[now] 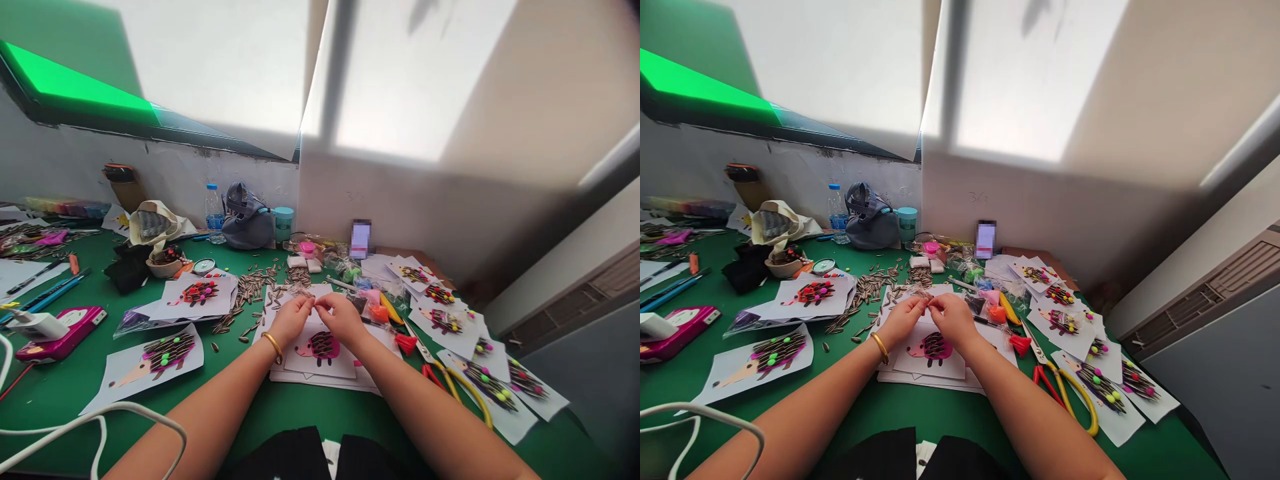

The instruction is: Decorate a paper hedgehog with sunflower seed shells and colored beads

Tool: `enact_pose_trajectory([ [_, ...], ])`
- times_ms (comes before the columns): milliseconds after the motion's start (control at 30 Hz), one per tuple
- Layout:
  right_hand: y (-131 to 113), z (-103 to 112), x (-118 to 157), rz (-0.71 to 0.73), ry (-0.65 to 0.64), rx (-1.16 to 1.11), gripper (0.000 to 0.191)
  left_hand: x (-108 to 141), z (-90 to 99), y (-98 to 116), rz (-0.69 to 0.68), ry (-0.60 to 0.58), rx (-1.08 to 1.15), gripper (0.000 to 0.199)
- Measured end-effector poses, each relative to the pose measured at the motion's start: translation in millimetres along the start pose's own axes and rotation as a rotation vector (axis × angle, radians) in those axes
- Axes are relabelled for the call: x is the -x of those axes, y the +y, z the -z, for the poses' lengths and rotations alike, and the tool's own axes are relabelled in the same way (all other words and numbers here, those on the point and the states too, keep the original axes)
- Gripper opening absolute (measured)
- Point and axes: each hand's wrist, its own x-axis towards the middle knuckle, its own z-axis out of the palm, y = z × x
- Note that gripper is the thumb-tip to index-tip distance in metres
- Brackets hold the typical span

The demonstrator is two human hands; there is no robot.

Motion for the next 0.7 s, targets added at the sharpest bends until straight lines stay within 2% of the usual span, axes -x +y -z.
enact_pose_trajectory([
  [100,1.0,-2.8,-1.4,-0.096,-0.058,-0.086,0.015,1.2,0.8,3.0,-0.044,0.002,-0.011,0.033],
  [233,0.7,-3.0,-2.1,-0.081,-0.039,-0.141,0.012,0.9,0.3,5.8,-0.014,-0.028,0.049,0.034],
  [367,-2.0,0.0,-1.8,-0.063,-0.048,-0.094,0.013,-0.3,-1.5,4.4,0.016,-0.051,0.071,0.035],
  [567,-8.0,0.6,0.1,-0.062,-0.062,0.002,0.012,-2.8,-5.2,-3.0,0.025,-0.032,0.030,0.014],
  [700,-11.4,-2.5,1.5,-0.053,-0.071,0.058,0.013,-2.9,-6.5,-5.4,0.030,-0.024,0.002,0.012],
])
